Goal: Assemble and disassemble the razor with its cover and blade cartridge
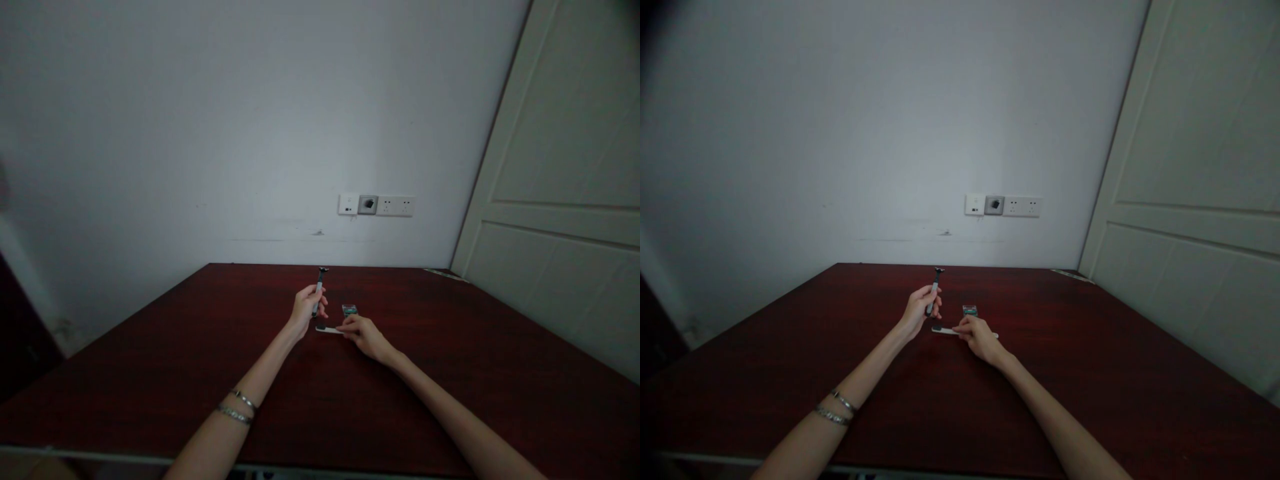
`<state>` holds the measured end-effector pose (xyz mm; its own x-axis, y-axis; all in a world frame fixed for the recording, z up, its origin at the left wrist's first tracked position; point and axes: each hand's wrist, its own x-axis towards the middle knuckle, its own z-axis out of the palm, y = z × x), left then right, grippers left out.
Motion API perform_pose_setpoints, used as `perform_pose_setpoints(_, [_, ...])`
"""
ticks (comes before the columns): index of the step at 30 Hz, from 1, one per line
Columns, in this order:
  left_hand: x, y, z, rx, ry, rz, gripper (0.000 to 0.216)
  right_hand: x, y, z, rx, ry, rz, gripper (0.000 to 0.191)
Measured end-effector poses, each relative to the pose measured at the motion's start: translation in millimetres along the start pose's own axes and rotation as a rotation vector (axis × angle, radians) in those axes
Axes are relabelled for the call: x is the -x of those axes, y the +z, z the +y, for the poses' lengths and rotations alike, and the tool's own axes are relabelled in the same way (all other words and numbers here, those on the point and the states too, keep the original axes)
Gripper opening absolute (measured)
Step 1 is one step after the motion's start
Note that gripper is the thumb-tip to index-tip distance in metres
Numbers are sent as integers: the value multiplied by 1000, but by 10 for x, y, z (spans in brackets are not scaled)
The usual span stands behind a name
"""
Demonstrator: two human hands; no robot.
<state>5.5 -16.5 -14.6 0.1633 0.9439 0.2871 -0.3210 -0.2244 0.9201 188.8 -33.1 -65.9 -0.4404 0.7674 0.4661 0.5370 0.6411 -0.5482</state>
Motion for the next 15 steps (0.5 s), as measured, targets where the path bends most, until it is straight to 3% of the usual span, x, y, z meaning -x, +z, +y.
perform_pose_setpoints(10, [13,6,-125,16,-46,-20,35,4,56,-2,81,10,-83,33])
perform_pose_setpoints(15, [18,5,-134,22,-56,-8,35,-60,-36,-12,56,18,-19,33])
